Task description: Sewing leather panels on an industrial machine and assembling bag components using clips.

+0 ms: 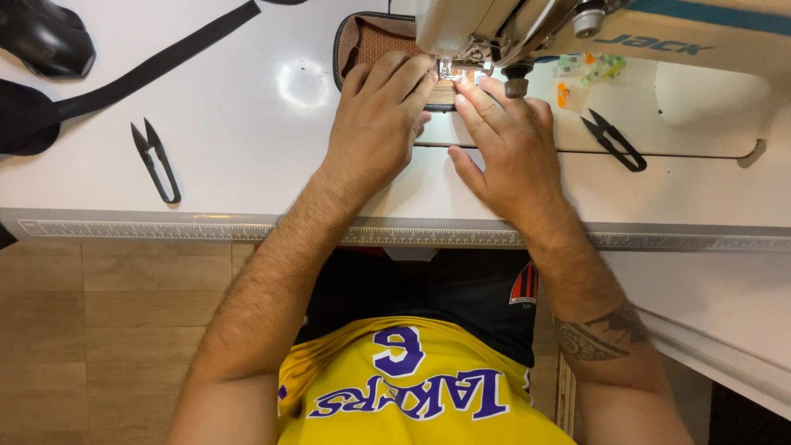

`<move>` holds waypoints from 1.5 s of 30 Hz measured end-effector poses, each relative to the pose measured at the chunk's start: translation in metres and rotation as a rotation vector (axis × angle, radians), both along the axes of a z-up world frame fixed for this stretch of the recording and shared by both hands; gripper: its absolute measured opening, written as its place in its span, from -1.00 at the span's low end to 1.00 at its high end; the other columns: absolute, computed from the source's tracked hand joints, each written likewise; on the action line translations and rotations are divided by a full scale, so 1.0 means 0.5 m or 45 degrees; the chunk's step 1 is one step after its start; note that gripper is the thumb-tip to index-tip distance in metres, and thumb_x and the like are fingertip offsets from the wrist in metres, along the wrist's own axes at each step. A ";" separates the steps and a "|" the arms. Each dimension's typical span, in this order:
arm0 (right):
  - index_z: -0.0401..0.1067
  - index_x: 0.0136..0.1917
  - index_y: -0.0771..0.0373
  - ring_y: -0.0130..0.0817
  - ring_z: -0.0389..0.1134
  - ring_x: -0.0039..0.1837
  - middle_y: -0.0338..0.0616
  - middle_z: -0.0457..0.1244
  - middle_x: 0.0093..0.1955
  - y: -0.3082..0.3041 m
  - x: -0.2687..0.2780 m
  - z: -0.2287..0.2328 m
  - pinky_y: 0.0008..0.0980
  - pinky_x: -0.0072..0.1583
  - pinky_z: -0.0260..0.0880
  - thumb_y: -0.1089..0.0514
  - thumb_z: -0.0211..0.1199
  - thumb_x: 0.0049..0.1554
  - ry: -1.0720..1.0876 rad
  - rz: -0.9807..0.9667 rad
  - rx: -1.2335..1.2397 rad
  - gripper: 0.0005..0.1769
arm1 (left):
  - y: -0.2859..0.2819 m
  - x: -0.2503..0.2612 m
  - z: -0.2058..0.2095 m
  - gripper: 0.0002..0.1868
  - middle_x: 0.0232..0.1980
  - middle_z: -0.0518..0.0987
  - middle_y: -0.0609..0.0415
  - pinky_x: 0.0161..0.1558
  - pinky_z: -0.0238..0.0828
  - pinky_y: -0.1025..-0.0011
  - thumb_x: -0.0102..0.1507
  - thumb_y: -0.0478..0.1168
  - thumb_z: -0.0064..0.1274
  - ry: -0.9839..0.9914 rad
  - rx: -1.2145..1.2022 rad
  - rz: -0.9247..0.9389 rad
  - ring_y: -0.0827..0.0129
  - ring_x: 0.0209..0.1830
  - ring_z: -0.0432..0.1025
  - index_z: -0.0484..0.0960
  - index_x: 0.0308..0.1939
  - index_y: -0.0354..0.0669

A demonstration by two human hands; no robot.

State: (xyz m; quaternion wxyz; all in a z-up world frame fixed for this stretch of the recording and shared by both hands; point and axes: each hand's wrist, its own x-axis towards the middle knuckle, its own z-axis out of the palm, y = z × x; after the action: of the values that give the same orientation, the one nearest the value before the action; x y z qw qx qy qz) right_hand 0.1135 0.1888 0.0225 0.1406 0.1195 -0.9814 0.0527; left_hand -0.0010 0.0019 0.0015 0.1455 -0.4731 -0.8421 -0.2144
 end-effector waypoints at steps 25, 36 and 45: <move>0.45 0.40 0.37 -0.12 0.28 0.49 -0.01 0.26 0.50 0.003 0.004 0.000 -0.09 0.29 0.20 0.08 0.29 0.27 0.066 0.024 -0.109 -0.50 | -0.014 0.004 -0.010 -0.60 0.22 0.55 -0.05 0.44 0.06 -0.09 0.24 -0.39 0.26 -0.057 0.169 0.055 0.06 0.26 0.37 0.59 0.15 -0.40; 0.48 0.32 0.39 -0.17 0.40 0.16 -0.04 0.32 0.44 0.022 -0.003 -0.020 -0.16 0.13 0.25 0.20 0.35 0.21 0.165 0.050 -0.216 -0.57 | -0.012 0.004 -0.001 -0.59 0.26 0.52 -0.07 0.47 0.01 -0.10 0.27 -0.38 0.22 -0.087 0.157 0.082 0.06 0.31 0.34 0.55 0.19 -0.40; 0.35 0.42 0.37 0.01 0.41 0.31 0.11 0.31 0.43 0.034 0.008 -0.019 -0.05 0.27 0.37 0.37 0.35 0.24 0.195 0.052 -0.468 -0.50 | -0.021 0.039 0.004 -0.28 0.23 0.58 -0.15 0.40 0.15 -0.05 0.13 0.08 0.51 0.107 0.038 0.174 0.07 0.19 0.44 0.60 0.15 -0.37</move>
State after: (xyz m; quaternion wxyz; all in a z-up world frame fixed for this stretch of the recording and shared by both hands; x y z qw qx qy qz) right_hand 0.1175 0.2059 0.0130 0.2332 0.1154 -0.9391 0.2246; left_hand 0.0188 -0.0087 0.0033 0.2020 -0.4207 -0.8623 -0.1965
